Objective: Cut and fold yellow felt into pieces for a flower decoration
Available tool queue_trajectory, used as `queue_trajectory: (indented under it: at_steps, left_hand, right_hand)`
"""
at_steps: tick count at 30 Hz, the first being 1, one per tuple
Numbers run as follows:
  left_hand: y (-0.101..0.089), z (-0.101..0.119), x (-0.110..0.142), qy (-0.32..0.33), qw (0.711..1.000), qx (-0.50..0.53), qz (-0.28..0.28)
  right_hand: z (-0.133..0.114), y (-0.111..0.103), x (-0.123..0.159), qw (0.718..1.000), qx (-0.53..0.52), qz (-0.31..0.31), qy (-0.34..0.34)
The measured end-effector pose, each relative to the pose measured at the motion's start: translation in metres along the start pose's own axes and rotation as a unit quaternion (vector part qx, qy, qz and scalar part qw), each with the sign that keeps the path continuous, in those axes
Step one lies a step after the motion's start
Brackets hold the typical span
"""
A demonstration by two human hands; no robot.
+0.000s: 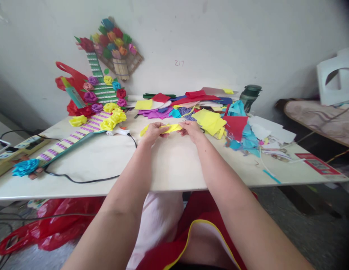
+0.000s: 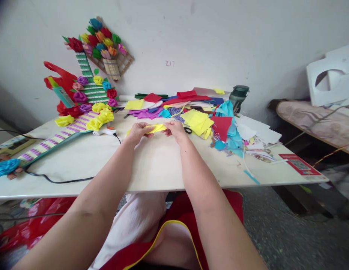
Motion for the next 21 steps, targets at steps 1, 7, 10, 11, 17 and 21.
queue_trajectory:
  at_steps: [1,7,10,11,17,21]
  left_hand:
    - [0.0002,-0.0004,-0.0003,0.003,1.000,0.001,-0.001]
    - [0.0036,-0.0029,-0.0013,0.009,1.000,0.004,-0.004]
    - [0.0051,-0.0034,-0.0009,0.001,1.000,0.002,-0.021]
    - [0.0052,-0.0034,-0.0005,-0.003,1.000,0.004,-0.030]
    - [0.0016,-0.0025,0.0013,-0.040,0.997,0.020,-0.069]
    - [-0.0041,-0.0020,0.0007,-0.049,0.998,0.029,-0.021]
  right_hand:
    - [-0.0001,0.0001,0.0007,1.000,-0.005,-0.004,0.005]
    - [0.0044,0.0057,0.0048,0.997,0.020,-0.066,0.039]
    - [0.0062,0.0072,0.0050,0.997,0.038,-0.053,0.041]
    - [0.0064,0.0074,0.0049,0.997,0.039,-0.049,0.040]
    - [0.0054,0.0055,0.0031,0.998,0.038,-0.032,0.030]
    - [0.0060,0.0016,-0.0006,0.999,0.026,-0.014,0.025]
Point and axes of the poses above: each hand's wrist, its own x-axis away from the middle knuckle, its own y-axis out of the palm, z = x × y, the point moved 3 cm from there along -x, towards the middle knuckle, and after that the axes turned 11 degrees about -x, right-handed, at the moved point
